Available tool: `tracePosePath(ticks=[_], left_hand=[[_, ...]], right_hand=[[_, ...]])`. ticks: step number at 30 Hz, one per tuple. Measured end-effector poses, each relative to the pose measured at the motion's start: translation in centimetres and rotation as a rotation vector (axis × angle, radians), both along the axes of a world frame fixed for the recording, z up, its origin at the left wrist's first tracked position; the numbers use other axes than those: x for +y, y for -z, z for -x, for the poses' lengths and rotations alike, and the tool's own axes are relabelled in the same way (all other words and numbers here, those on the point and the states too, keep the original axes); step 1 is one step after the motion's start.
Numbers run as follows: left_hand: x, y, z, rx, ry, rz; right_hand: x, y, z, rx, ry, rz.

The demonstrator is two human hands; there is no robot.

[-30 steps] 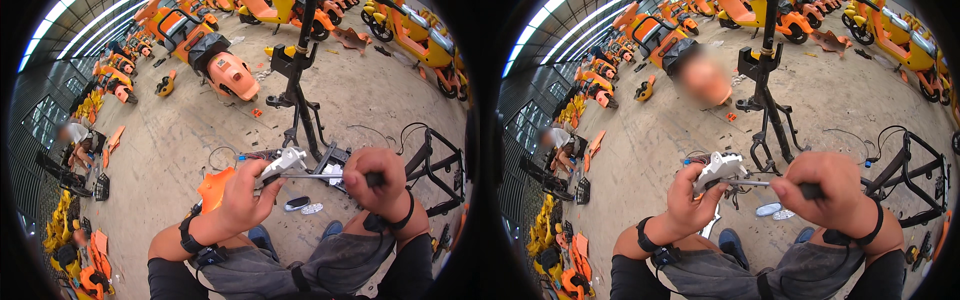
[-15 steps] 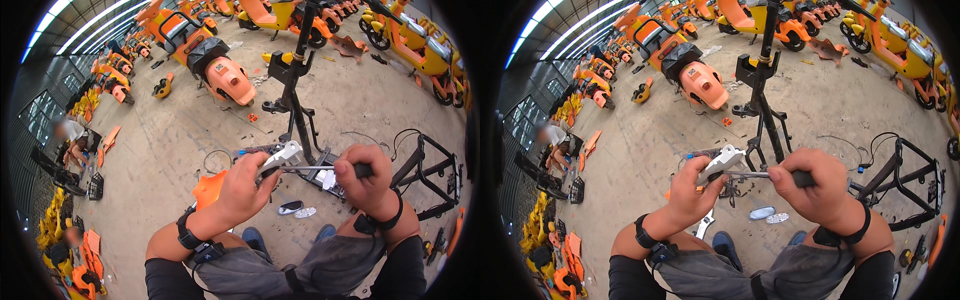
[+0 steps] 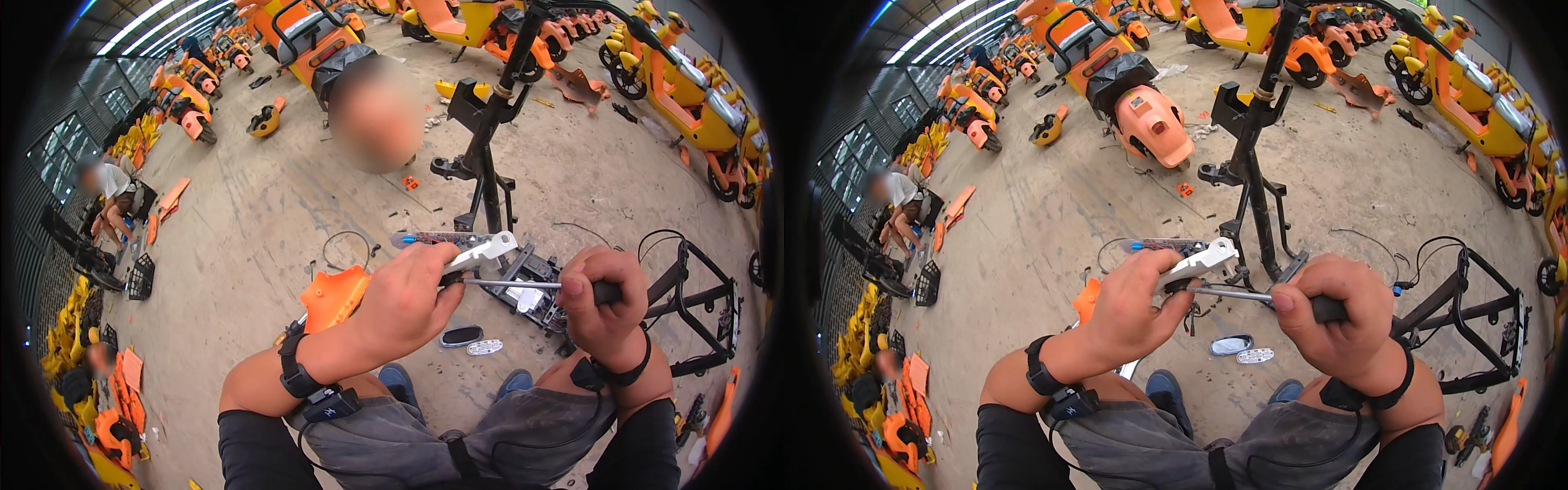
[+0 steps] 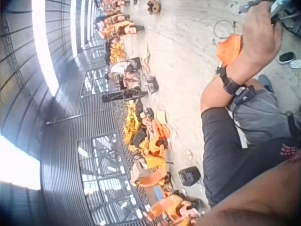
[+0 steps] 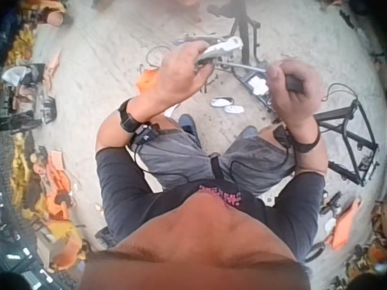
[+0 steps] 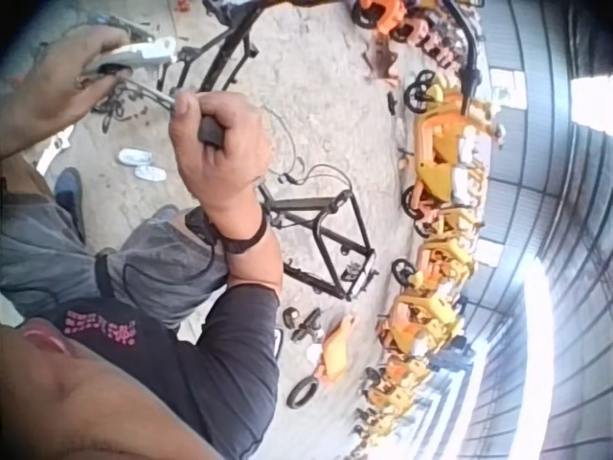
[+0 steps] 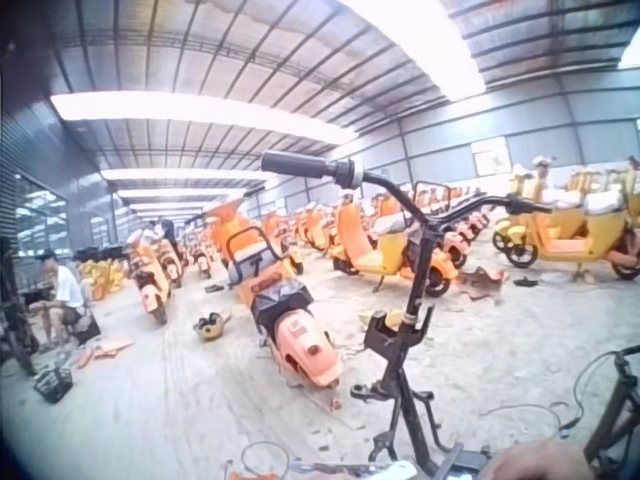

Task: The person uses a screwdriver to remove screws from a white plastic housing, separates the casing, and then reassembles it by aligning the parts and tightening the screws. The person handles the housing and internal components directly while working in a workshop.

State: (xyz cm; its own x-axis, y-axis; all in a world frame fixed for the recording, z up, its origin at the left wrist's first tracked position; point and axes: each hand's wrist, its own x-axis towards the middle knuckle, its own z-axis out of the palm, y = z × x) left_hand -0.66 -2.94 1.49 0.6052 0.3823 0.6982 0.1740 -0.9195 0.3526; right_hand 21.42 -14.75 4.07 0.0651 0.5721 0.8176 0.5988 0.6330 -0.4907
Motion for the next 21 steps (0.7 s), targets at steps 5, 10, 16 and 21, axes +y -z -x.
tracePosePath(ticks=[5,10,16,21], left_hand=[[-0.1,0.0,0.0,0.017,0.018,-0.004],[0.0,-0.1,0.0,0.033,0.014,-0.017],[-0.1,-0.1,0.2,0.049,0.034,-0.004],[0.1,0.0,-0.1,0.030,0.027,-0.022]], right_hand=[[0.1,0.4,0.3,0.055,0.007,-0.015],[0.2,0.1,0.1,-0.023,0.010,0.002],[0.0,-0.2,0.4,-0.027,0.053,-0.008],[-0.1,-0.6,0.3,-0.101,0.067,-0.036]])
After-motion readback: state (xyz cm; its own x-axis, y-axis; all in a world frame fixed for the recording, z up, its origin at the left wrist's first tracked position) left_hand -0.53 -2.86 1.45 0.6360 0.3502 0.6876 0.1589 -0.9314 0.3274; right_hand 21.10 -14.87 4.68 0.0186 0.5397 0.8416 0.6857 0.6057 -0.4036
